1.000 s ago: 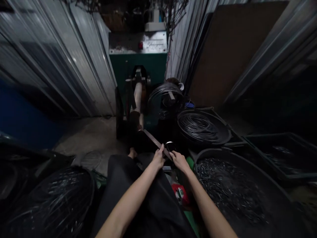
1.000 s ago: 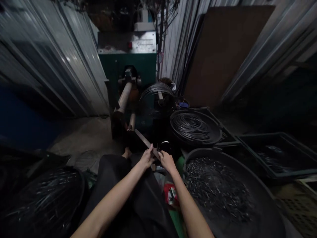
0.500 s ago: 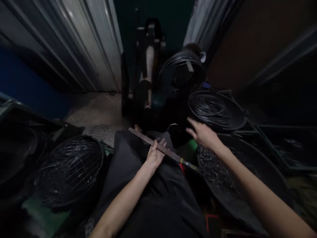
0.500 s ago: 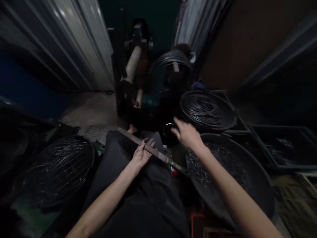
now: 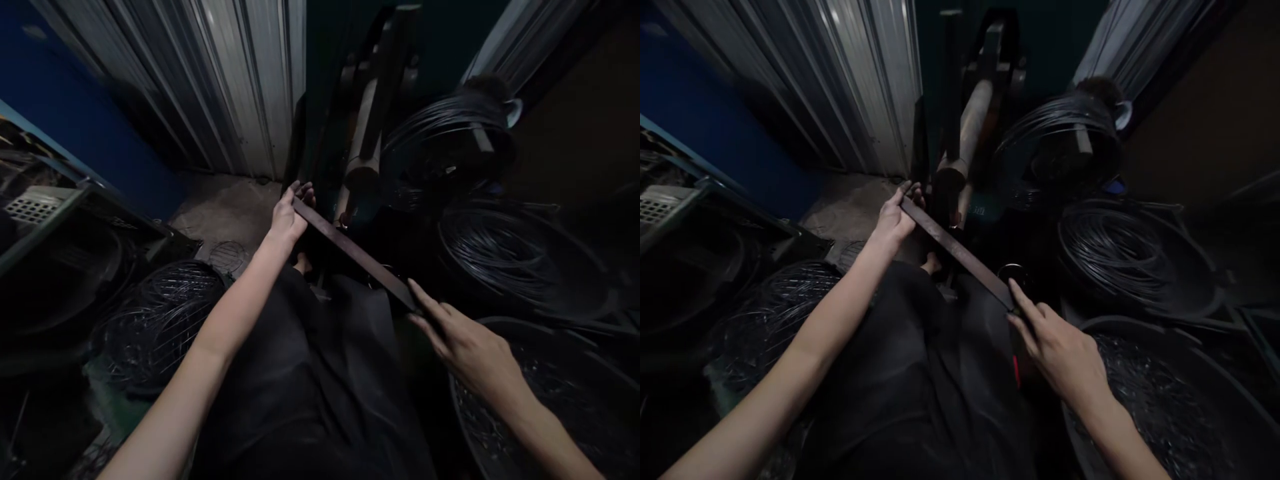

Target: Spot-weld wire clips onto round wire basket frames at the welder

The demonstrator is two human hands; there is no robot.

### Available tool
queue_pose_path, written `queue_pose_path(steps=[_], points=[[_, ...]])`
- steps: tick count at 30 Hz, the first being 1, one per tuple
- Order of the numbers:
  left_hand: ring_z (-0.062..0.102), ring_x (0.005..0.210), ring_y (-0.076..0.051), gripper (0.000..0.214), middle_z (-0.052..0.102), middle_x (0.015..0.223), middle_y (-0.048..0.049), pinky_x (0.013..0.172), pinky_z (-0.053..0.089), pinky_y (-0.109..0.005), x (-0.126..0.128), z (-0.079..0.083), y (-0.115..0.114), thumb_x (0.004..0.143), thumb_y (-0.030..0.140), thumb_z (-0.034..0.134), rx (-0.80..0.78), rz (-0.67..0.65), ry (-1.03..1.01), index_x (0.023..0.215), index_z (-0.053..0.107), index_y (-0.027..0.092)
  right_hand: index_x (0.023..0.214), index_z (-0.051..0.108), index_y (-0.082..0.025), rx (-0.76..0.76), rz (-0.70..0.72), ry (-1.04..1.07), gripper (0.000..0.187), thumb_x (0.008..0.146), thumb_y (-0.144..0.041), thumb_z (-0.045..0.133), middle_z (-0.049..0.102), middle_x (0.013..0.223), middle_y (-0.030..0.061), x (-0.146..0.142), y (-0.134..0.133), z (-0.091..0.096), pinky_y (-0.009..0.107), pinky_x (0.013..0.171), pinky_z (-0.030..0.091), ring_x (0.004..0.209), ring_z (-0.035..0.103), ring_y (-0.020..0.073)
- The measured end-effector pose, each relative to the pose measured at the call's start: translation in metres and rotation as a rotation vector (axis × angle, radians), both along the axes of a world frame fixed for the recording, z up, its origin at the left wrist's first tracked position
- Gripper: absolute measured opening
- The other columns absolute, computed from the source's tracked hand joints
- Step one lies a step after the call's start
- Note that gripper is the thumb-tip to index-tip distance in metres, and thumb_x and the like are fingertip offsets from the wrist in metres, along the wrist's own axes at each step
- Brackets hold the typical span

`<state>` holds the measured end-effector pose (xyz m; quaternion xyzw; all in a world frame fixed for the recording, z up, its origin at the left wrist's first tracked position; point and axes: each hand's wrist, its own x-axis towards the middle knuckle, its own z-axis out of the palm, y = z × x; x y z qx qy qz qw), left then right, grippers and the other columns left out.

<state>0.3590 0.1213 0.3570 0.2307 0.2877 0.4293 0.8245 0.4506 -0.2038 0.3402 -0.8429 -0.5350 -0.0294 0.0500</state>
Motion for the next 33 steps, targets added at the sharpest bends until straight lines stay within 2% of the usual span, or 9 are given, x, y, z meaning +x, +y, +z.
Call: queue_pose_path(steps=[3, 8, 13, 16, 19, 22, 24, 28, 33], points=[[0.061, 0.063, -0.008, 0.027, 0.067, 0.082, -0.004, 0.077, 0.047, -0.023, 0.023, 0.001, 0.008, 0.097, 0.024, 0.033, -0.022, 0.0, -0.053, 0.112, 0.053, 0.015, 0.145, 0.028, -0.033, 0.012, -0.026, -0.005, 0.054, 0.093, -0.044, 0.038, 0.064, 0.078, -0.0002, 0.002, 0.015, 0.006, 0.022, 0.041, 0.042, 0.054, 0.061, 0.0138], [0.061, 0.062, -0.008, 0.029, 0.066, 0.076, -0.0028, 0.075, 0.047, -0.021, 0.031, -0.007, 0.01, 0.097, 0.025, 0.032, -0.034, -0.045, -0.133, 0.107, 0.056, 0.012, 0.143, 0.033, -0.029, 0.033, -0.052, 0.002, 0.053, 0.093, -0.046, 0.036, 0.063, 0.074, -0.0001, -0.009, 0.02, 0.001, 0.023, 0.043, 0.045, 0.055, 0.062, 0.0144], [0.061, 0.057, -0.009, 0.028, 0.063, 0.066, -0.0021, 0.062, 0.047, -0.021, 0.052, -0.013, 0.018, 0.097, 0.025, 0.033, 0.0, -0.097, -0.163, 0.094, 0.057, 0.01, 0.143, 0.033, -0.024, 0.043, -0.109, 0.184, 0.053, 0.093, -0.041, 0.035, 0.07, 0.094, 0.0046, -0.001, 0.029, 0.001, 0.026, 0.06, 0.054, 0.073, 0.068, 0.0176], [0.044, 0.036, -0.005, 0.026, 0.05, 0.048, 0.0059, 0.045, 0.037, -0.017, 0.066, -0.018, 0.017, 0.096, 0.031, 0.038, 0.013, -0.073, -0.12, 0.088, 0.055, 0.013, 0.142, 0.036, -0.02, 0.015, -0.1, 0.343, 0.055, 0.092, -0.041, 0.036, 0.07, 0.102, 0.0069, 0.004, 0.03, 0.006, 0.029, 0.07, 0.056, 0.088, 0.069, 0.0205], [0.029, 0.031, -0.003, 0.03, 0.036, 0.043, 0.0102, 0.039, 0.029, -0.015, 0.073, -0.023, 0.014, 0.096, 0.038, 0.037, -0.01, -0.083, -0.173, 0.085, 0.054, 0.016, 0.141, 0.038, -0.023, -0.048, -0.123, 0.423, 0.052, 0.092, -0.041, 0.034, 0.07, 0.107, 0.0052, -0.005, 0.024, 0.012, 0.028, 0.07, 0.056, 0.089, 0.069, 0.0194], [0.026, 0.031, -0.002, 0.035, 0.032, 0.044, 0.0101, 0.038, 0.026, -0.015, 0.078, -0.027, 0.019, 0.096, 0.041, 0.035, -0.031, -0.153, -0.262, 0.083, 0.055, 0.015, 0.141, 0.039, -0.026, -0.055, -0.204, 0.33, 0.051, 0.093, -0.042, 0.03, 0.069, 0.108, 0.0058, -0.025, 0.028, 0.015, 0.026, 0.061, 0.056, 0.083, 0.07, 0.0191], [0.027, 0.031, -0.002, 0.038, 0.032, 0.044, 0.0096, 0.039, 0.027, -0.015, 0.083, -0.028, 0.029, 0.096, 0.042, 0.032, -0.004, -0.166, -0.272, 0.084, 0.056, 0.015, 0.141, 0.038, -0.026, -0.086, -0.236, 0.231, 0.051, 0.094, -0.042, 0.03, 0.072, 0.099, 0.0063, -0.038, 0.04, 0.015, 0.026, 0.051, 0.053, 0.071, 0.071, 0.0196], [0.037, 0.034, -0.003, 0.041, 0.044, 0.046, 0.0056, 0.041, 0.032, -0.016, 0.092, -0.03, 0.05, 0.096, 0.044, 0.032, 0.124, -0.127, -0.148, 0.087, 0.059, 0.013, 0.144, 0.03, -0.026, -0.112, -0.261, 0.11, 0.051, 0.094, -0.037, 0.034, 0.072, 0.084, 0.0043, -0.054, 0.065, 0.012, 0.025, 0.049, 0.049, 0.062, 0.067, 0.018], [0.043, 0.038, -0.005, 0.037, 0.051, 0.05, 0.0033, 0.043, 0.033, -0.017, 0.088, -0.026, 0.055, 0.096, 0.04, 0.034, 0.233, -0.203, 0.017, 0.095, 0.06, 0.015, 0.143, 0.032, -0.026, -0.088, -0.252, 0.057, 0.05, 0.095, -0.035, 0.035, 0.069, 0.076, 0.0026, -0.061, 0.07, 0.009, 0.021, 0.044, 0.041, 0.05, 0.061, 0.0134]])
